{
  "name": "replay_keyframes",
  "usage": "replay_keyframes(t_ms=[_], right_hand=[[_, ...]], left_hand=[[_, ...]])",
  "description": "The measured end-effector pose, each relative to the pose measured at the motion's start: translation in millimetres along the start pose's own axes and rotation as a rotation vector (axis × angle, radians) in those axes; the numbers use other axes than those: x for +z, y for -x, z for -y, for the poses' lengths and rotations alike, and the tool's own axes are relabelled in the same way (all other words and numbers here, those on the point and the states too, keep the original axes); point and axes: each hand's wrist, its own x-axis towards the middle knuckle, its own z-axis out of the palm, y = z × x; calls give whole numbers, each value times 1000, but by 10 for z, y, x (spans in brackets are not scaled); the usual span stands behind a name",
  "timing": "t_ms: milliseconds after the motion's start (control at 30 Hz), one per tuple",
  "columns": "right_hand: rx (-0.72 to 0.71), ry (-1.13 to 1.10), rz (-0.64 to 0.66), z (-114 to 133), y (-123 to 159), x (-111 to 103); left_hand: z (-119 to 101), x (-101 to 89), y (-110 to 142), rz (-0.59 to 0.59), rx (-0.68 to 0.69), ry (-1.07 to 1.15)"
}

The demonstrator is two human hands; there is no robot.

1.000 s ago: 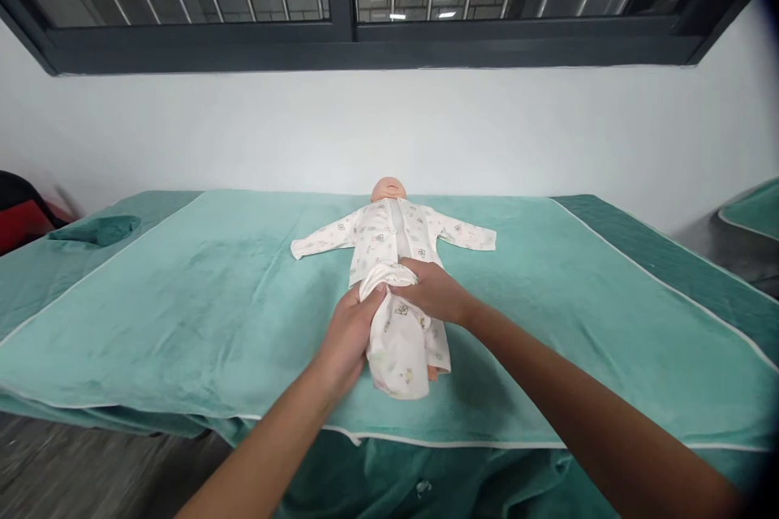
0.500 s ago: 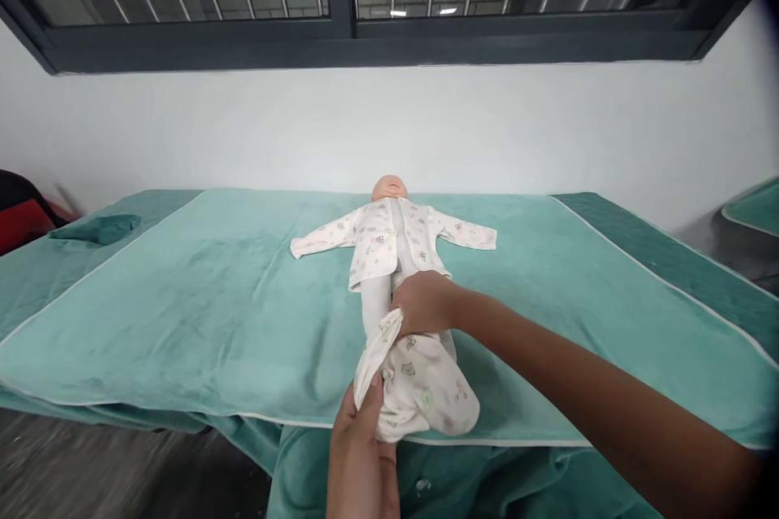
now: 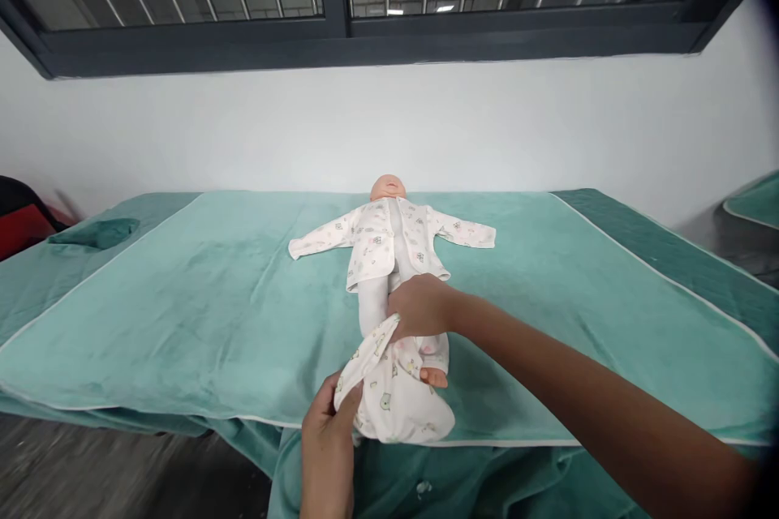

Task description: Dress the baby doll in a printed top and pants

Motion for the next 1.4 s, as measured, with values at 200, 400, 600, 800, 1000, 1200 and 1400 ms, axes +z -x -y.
replay_keyframes(t_ms=[200,400,600,800,1000,1200,1400], right_hand=[[-4,-128,3,-46,25,2],[29,-320,-67,-165,25,41],[108,-381,-106,-184,16,17],[181,-564,-182,-194,-40,81],[140,-641,-119,-270,-72,82],[-49,-651,115,-342,-173,-87],[-20,-718,109,-373,-185,-52]], left_hand=[[-27,83,-114,138,-21,-23],[-112,83,-371,185,224,-297],[-299,174,-759,206,476,-475],[-419,305,-1208,185,623,-540],[-479,402,-1446,156,642,-503],[-405,254,-1244,220,537,-437],[-353,-81,-1080,407,356,-418]])
